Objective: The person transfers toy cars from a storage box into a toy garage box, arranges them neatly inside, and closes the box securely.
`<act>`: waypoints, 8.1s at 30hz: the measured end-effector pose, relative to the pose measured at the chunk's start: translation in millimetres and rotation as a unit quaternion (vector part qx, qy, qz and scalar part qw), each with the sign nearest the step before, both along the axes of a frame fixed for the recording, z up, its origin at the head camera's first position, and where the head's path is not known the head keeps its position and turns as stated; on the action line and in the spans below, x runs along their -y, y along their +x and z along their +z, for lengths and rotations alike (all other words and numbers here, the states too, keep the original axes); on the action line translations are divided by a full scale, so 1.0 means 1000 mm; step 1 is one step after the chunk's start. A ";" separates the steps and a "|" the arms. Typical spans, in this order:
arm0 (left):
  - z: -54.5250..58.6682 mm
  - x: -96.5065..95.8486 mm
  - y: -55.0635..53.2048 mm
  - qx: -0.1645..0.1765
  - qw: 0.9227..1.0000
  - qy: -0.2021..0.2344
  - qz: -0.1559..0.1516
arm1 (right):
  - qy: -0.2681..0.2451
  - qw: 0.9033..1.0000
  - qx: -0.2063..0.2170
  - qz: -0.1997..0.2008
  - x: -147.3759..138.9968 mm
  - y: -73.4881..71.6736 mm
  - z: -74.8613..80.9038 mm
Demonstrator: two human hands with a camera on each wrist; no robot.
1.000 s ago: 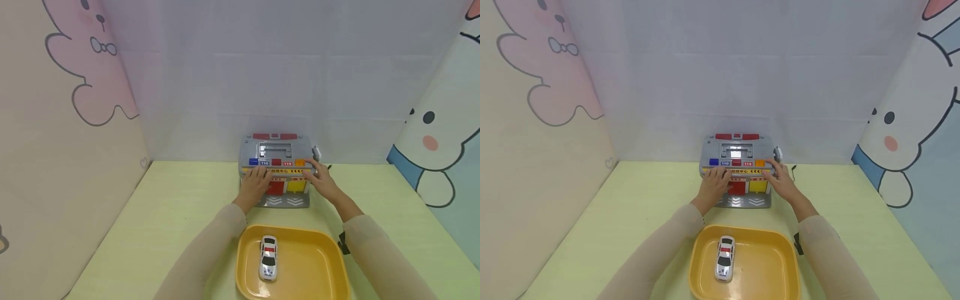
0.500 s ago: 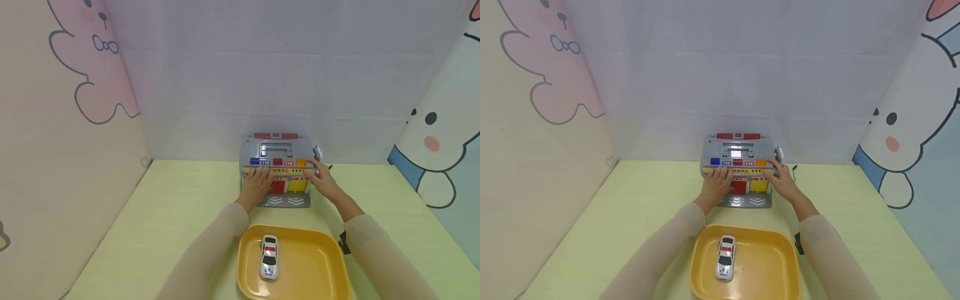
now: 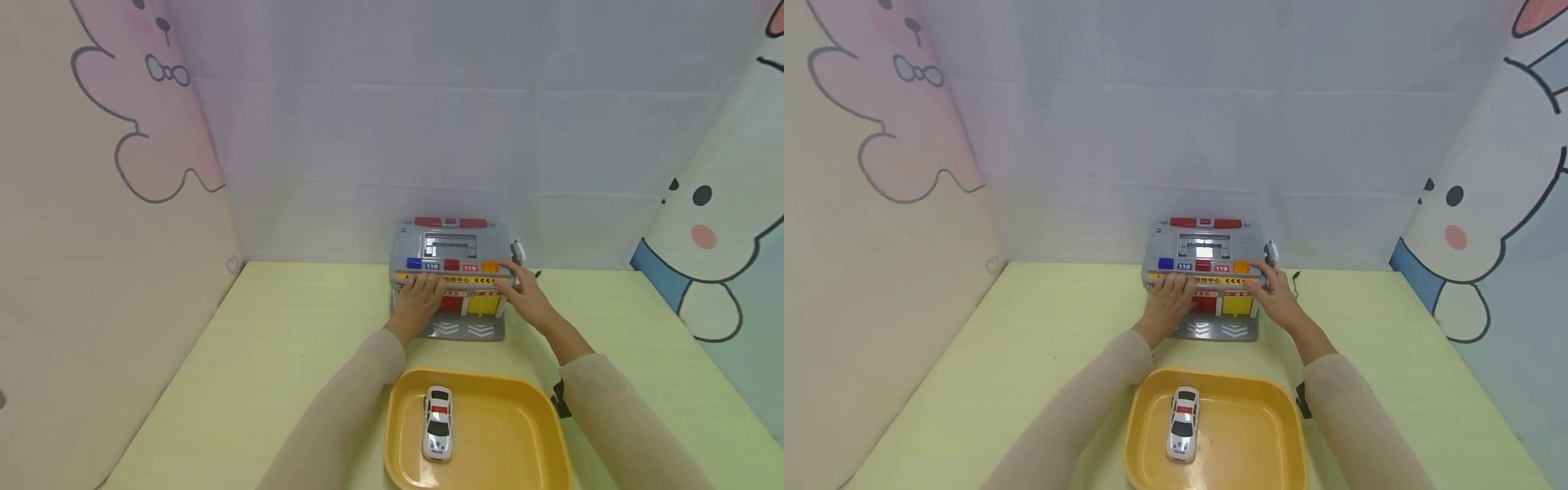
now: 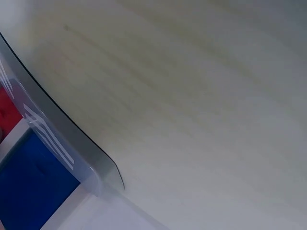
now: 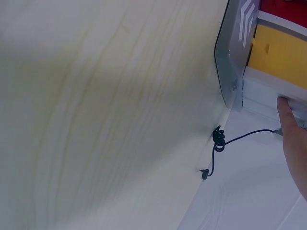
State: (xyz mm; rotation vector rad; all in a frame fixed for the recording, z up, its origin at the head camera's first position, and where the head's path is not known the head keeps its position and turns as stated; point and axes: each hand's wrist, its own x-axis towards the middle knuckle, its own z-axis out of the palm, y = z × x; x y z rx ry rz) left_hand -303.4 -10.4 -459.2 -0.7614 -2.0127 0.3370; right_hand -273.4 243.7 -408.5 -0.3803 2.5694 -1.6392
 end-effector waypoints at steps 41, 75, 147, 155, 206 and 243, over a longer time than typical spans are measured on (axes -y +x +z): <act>0.030 0.032 0.053 0.187 0.967 0.074 -0.153 | -0.028 0.999 -0.009 0.012 -0.006 -0.010 -0.014; 0.046 0.048 0.026 0.460 0.762 0.455 -0.030 | -0.012 1.000 -0.013 0.007 -0.006 -0.009 -0.014; 0.062 0.049 0.039 0.563 0.591 0.578 -0.021 | -0.020 0.997 -0.075 0.027 -0.011 -0.012 -0.011; 0.063 0.052 0.053 0.563 0.595 0.573 -0.040 | -0.031 0.996 -0.071 0.031 -0.011 -0.012 -0.012; 0.053 0.048 0.147 0.709 0.591 0.365 -0.121 | -0.025 0.998 -0.050 0.027 -0.010 -0.011 -0.011; 0.034 0.014 0.174 0.666 0.739 0.100 0.023 | -0.038 0.998 -0.041 0.023 -0.009 -0.008 -0.010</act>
